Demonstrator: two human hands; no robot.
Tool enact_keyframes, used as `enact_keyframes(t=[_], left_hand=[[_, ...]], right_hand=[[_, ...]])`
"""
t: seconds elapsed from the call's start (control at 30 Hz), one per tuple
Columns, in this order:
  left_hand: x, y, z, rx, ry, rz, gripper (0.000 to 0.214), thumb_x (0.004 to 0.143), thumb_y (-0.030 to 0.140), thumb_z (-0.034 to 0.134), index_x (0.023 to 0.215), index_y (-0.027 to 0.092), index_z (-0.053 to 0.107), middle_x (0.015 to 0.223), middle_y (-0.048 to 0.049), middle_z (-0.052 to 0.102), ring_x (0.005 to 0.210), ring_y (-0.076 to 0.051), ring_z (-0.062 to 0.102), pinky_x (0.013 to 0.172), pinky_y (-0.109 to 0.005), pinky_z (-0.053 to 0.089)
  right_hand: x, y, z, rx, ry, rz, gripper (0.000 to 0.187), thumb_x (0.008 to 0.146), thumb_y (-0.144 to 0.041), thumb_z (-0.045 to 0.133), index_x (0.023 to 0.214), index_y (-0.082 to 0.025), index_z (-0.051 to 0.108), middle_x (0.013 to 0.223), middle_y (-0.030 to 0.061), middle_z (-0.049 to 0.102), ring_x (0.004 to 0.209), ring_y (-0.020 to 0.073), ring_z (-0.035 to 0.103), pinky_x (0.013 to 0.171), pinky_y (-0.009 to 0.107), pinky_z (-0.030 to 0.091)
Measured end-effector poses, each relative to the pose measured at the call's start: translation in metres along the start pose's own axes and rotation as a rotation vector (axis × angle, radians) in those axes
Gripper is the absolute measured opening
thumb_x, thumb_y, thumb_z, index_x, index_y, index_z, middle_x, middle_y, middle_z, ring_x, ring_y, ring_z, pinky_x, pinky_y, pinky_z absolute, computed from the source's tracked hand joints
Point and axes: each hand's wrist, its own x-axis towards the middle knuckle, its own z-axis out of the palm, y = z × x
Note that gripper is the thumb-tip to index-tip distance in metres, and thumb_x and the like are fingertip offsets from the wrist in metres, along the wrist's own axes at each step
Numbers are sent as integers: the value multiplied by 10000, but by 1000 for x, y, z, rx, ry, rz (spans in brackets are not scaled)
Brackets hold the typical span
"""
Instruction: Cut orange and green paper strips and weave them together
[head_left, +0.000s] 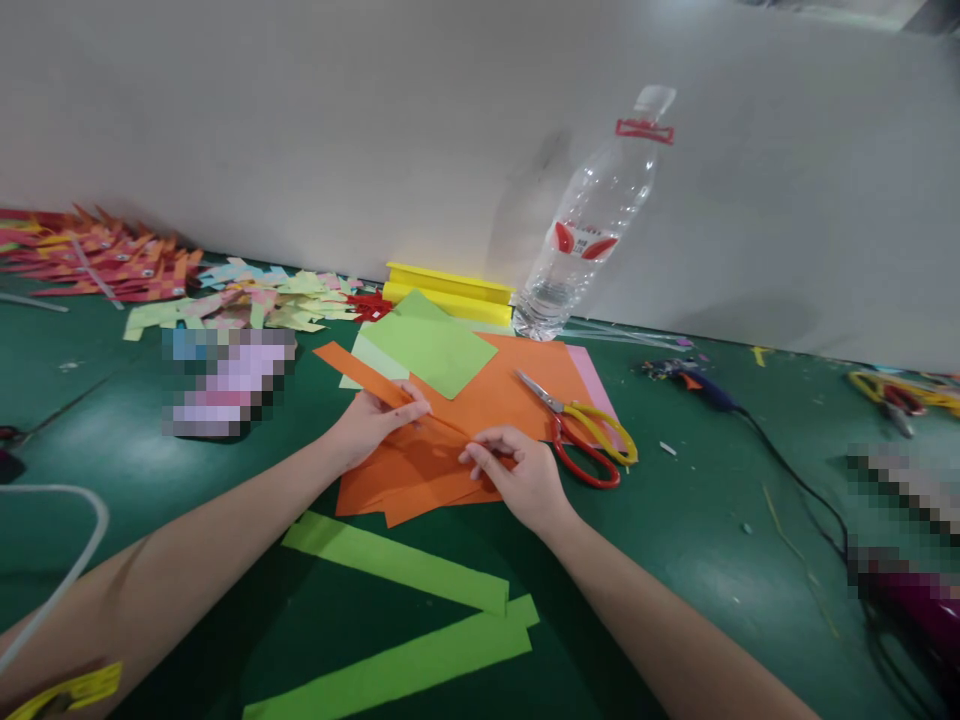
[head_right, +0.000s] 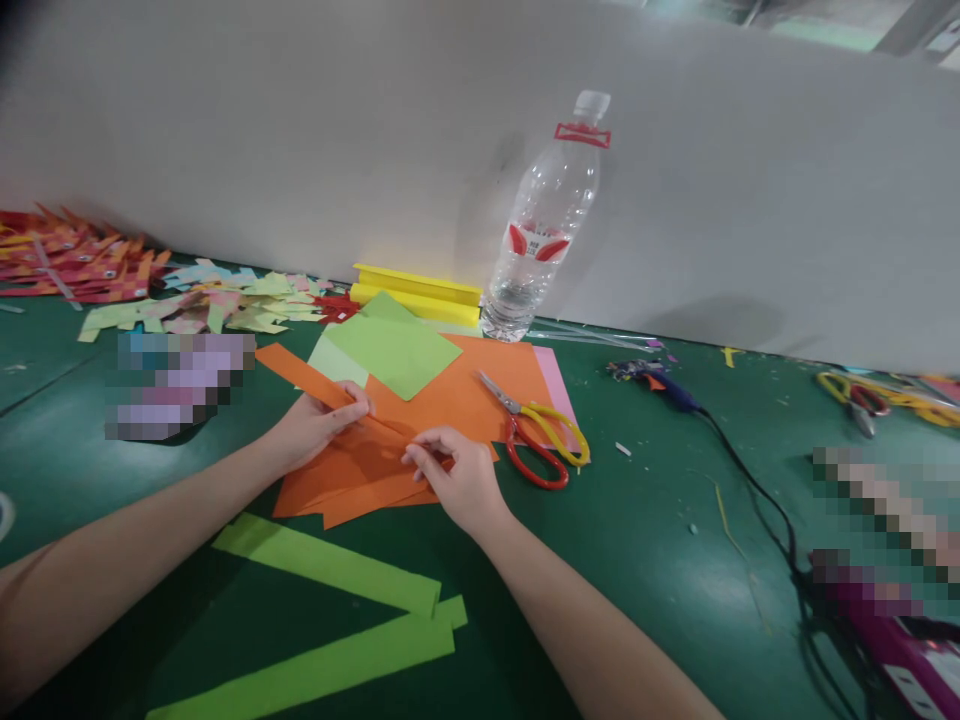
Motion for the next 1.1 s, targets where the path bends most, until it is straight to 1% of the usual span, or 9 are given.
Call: enact_keyframes(t=[0.07, 0.13, 0.27, 0.5, 0.73, 0.83, 0.97, 1.1], left_hand=[[2, -1, 0, -121, 86, -32, 196, 671, 280, 765, 659, 162, 609, 716, 7, 578, 630, -102, 539, 596, -215, 467], [4, -3, -2, -232, 134, -54, 210, 639, 241, 792, 674, 160, 601, 710, 24, 562, 615, -83, 526, 577, -190, 459], [7, -6, -6, -339, 146, -51, 231, 639, 241, 802, 693, 157, 593, 710, 35, 552, 587, -60, 512, 559, -170, 442], [10, -10, -10, -399, 144, -30, 248, 655, 260, 800, 669, 153, 577, 670, 36, 548, 537, -51, 480, 539, -179, 421], [10, -10, -9, -425, 178, -46, 232, 650, 228, 807, 661, 152, 588, 647, 50, 546, 510, -42, 476, 608, -209, 480], [10, -10, -10, -429, 193, -45, 210, 657, 221, 803, 687, 151, 608, 666, 41, 573, 549, -54, 526, 632, -206, 492], [11, -11, -9, -427, 214, -36, 199, 641, 204, 813, 708, 147, 635, 730, 20, 624, 626, -79, 594, 701, -228, 517], [11, -14, -9, -423, 230, -15, 182, 642, 195, 813, 714, 141, 656, 780, 4, 657, 692, -97, 629, 753, -238, 523]], right_hand=[[1, -1, 0, 33, 10, 17, 159, 824, -352, 601, 809, -196, 578, 714, 30, 707, 513, 123, 618, 495, 255, 505], [2, -2, -1, 75, 17, 35, 172, 815, -357, 610, 797, -192, 566, 674, 16, 685, 498, 115, 601, 498, 253, 501], [4, -5, -4, 197, 52, 79, 184, 806, -355, 618, 776, -194, 534, 581, -22, 632, 469, 102, 569, 514, 251, 493], [9, 2, -8, 374, 165, 80, 178, 811, -339, 602, 741, -205, 508, 506, -48, 577, 435, 102, 526, 483, 245, 449], [12, 4, -11, 538, 278, 123, 189, 775, -335, 624, 711, -212, 495, 499, -55, 538, 410, 91, 479, 419, 219, 394], [14, 4, -13, 583, 326, 144, 205, 774, -348, 628, 711, -217, 484, 495, -59, 529, 397, 87, 471, 396, 212, 368], [16, 6, -16, 663, 400, 164, 246, 772, -347, 639, 688, -221, 446, 493, -65, 515, 387, 80, 465, 385, 208, 367], [18, 5, -18, 718, 422, 144, 245, 767, -346, 651, 715, -222, 445, 490, -70, 518, 384, 70, 461, 379, 189, 362]])
